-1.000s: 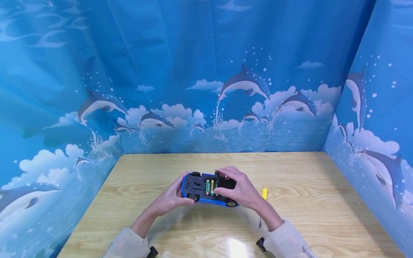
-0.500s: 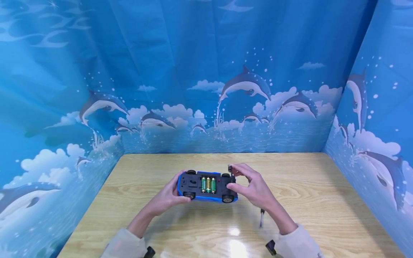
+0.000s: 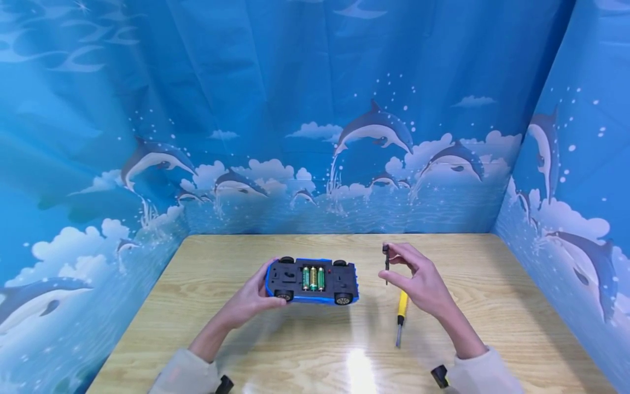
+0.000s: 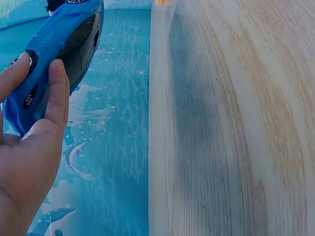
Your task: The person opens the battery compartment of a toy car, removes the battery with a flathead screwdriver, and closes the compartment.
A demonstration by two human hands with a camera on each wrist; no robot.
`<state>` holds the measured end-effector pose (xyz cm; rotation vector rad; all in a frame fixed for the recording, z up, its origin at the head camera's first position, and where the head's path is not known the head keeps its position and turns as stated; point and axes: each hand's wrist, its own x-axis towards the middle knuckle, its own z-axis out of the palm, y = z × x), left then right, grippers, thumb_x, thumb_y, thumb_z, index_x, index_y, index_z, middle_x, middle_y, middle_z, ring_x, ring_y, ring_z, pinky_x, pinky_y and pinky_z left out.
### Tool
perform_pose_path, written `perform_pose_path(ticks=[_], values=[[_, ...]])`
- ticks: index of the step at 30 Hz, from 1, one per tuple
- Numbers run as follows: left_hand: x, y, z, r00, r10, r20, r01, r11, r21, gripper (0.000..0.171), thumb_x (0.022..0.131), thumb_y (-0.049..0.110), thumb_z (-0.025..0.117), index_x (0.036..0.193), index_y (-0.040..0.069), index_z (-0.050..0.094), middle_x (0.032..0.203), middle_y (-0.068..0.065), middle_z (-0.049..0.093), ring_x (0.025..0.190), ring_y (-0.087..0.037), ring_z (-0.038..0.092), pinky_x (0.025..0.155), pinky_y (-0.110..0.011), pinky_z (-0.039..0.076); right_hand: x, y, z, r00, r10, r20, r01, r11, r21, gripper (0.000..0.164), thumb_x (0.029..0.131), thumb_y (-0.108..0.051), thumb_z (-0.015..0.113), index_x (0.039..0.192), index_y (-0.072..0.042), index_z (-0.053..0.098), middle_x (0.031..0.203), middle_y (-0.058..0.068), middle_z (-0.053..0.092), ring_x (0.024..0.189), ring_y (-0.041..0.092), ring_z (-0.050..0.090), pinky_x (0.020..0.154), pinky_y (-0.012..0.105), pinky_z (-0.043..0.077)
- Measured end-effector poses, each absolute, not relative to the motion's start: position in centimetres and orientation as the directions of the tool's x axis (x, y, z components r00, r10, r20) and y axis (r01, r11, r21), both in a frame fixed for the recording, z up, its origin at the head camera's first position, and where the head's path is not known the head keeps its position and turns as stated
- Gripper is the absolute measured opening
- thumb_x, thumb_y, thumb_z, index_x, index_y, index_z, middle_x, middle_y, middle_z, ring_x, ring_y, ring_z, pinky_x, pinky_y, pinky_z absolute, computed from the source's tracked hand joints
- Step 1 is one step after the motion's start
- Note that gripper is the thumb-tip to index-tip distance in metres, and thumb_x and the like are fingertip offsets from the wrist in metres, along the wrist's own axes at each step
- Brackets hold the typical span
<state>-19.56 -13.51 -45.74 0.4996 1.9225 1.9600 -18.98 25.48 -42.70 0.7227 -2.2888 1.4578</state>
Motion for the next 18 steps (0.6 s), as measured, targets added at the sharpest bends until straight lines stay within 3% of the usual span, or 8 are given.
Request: perform_pose_path(ticks=[5, 14, 18], values=[[-19.5, -13.7, -45.6, -0.874, 0.485, 0.012, 0.000, -0.024, 1.000, 0.105, 0.084, -0.009, 0.074, 0.165, 0.012, 0.011, 0.159, -0.029, 0.031, 0.129, -0.041, 0.054, 0.101, -0.041, 0.057, -19.4, 27.2, -42.6, -0.818, -0.164, 0.552, -0.569, 0.374, -0.732, 0.053, 0.088, 0.015, 0.071, 0.140, 0.011, 0.056, 0.126, -0.006, 0.061, 0.110, 0.004, 0.060, 0.096, 0.012, 0.053], [-19.5, -13.9, -45.3, -0.873, 0.487, 0.019, 0.006, -0.028, 1.000, 0.104, 0.084, -0.010, 0.073, 0.165, 0.010, 0.011, 0.157, -0.028, 0.034, 0.127, -0.040, 0.056, 0.100, -0.042, 0.058, -20.0, 29.4, -42.6, -0.854, -0.021, 0.519, -0.465, 0.475, -0.747, 0.054, 0.092, 0.003, 0.074, 0.142, 0.008, 0.055, 0.124, -0.002, 0.057, 0.106, 0.000, 0.060, 0.091, 0.004, 0.050], [-19.4, -13.9, -45.4, -0.874, 0.486, 0.019, 0.006, -0.028, 1.000, 0.103, 0.084, -0.009, 0.074, 0.165, 0.013, 0.013, 0.157, -0.028, 0.033, 0.127, -0.041, 0.056, 0.100, -0.042, 0.058, -20.3, 30.0, -42.9, -0.872, 0.022, 0.489, -0.411, 0.510, -0.755, 0.056, 0.093, -0.003, 0.076, 0.143, 0.008, 0.055, 0.125, 0.006, 0.057, 0.105, -0.003, 0.057, 0.091, 0.002, 0.047]])
